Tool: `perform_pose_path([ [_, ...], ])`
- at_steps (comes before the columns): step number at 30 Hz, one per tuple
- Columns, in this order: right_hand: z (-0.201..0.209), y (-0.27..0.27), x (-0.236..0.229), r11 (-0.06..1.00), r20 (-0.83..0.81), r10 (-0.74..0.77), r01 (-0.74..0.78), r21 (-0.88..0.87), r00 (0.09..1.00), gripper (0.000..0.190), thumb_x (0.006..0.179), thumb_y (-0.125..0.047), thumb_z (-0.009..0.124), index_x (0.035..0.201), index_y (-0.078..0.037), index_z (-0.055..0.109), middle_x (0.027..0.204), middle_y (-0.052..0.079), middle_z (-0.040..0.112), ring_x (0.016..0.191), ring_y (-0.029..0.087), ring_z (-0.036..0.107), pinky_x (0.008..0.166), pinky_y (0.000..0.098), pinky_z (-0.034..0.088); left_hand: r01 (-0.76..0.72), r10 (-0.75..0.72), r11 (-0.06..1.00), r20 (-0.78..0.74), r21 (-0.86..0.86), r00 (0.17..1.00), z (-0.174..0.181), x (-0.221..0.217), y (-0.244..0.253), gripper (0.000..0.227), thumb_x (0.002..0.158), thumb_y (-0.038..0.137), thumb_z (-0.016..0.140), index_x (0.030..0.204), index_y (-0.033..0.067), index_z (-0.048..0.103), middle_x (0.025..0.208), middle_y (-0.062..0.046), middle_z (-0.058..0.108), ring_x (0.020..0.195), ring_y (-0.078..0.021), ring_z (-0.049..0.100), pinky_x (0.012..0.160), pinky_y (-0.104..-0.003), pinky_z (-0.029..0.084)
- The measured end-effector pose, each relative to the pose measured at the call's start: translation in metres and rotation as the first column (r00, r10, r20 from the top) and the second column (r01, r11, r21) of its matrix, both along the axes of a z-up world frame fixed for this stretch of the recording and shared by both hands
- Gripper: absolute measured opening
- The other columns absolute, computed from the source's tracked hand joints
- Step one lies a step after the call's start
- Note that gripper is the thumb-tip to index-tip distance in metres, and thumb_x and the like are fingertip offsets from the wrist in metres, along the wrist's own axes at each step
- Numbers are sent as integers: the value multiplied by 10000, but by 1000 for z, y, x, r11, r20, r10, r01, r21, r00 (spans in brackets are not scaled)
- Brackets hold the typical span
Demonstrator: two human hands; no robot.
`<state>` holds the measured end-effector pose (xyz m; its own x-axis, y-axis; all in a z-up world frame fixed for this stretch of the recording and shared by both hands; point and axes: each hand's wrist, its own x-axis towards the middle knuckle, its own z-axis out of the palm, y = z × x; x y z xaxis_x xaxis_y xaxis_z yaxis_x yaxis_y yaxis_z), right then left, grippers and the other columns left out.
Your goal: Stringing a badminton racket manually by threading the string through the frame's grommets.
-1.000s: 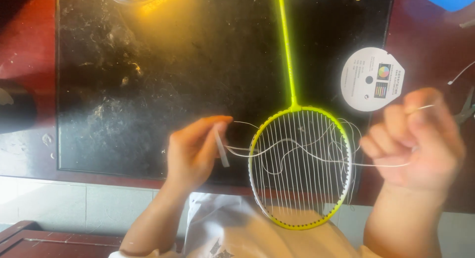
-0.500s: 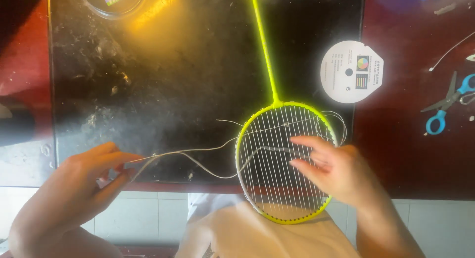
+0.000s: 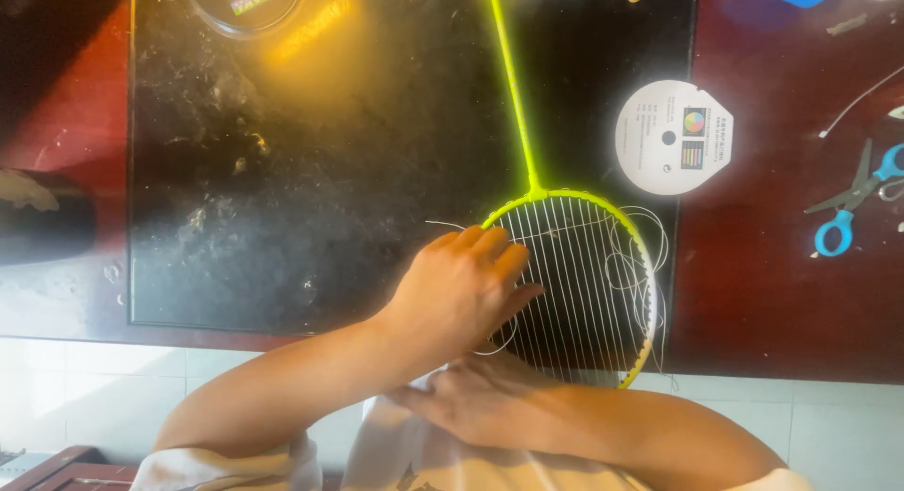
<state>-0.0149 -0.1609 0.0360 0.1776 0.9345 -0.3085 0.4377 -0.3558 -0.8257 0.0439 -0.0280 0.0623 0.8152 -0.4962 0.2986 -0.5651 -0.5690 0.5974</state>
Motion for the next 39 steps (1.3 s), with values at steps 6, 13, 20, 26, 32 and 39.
perform_pose_path([
  [6, 2, -11, -3, 884, 92, 57, -93, 458, 994, 319, 981, -185, 565, 1272, -88, 649, 1334, 141, 726, 851, 316, 694, 764, 453, 561, 123, 310, 790, -564, 601, 765, -12, 0, 0, 406, 968, 471, 646, 859, 79, 649, 775, -134, 700, 720, -321, 702, 588, -427, 549],
  [13, 26, -79, 34, 862, -359, -153, 302, 408, 921, 306, 930, 44, 693, 1216, -54, 742, 899, 72, 697, 770, 189, 676, 687, 319, 560, 79, 258, 810, -475, 581, 841, -25, -14, 25, 238, 929, 283, 642, 802, 84, 670, 771, -129, 693, 688, -321, 707, 534, -445, 546],
  [20, -18, -125, 8, 732, -787, -362, 675, 93, 500, 207, 955, 79, 610, 1085, -4, 748, 817, 44, 740, 650, 87, 655, 526, 235, 488, -81, 211, 952, -443, 294, 871, -4, -11, 50, 170, 882, 194, 621, 766, 72, 640, 755, -132, 702, 736, -347, 679, 664, -472, 525],
  [26, -10, -75, 33, 676, -366, -649, 726, 123, 667, 371, 944, -92, 710, 1289, -32, 590, 629, 35, 594, 497, 112, 521, 448, 280, 408, -327, -69, 610, -459, -722, 886, 3, -32, 74, 160, 925, 55, 580, 776, 69, 523, 983, -227, 667, 1022, -343, 633, 926, -480, 486],
  [32, -4, -52, 41, 801, 58, -593, 582, 141, 803, 630, 851, -227, 805, 1392, -54, 532, 473, 31, 523, 359, 148, 488, 376, 323, 405, -702, 233, 416, -678, -578, 697, -18, -59, 131, 290, 1023, 83, 649, 805, 106, 459, 688, -79, 538, 664, -189, 460, 613, -320, 364],
  [39, -11, -93, 35, 697, -165, -660, 679, 230, 733, 294, 855, -212, 788, 1117, -86, 750, 566, -2, 657, 413, 96, 535, 395, 267, 381, -253, 331, 901, -182, 352, 926, 1, -24, 88, 360, 885, 311, 736, 1173, 99, 698, 873, -90, 715, 608, -302, 678, 513, -388, 531],
])
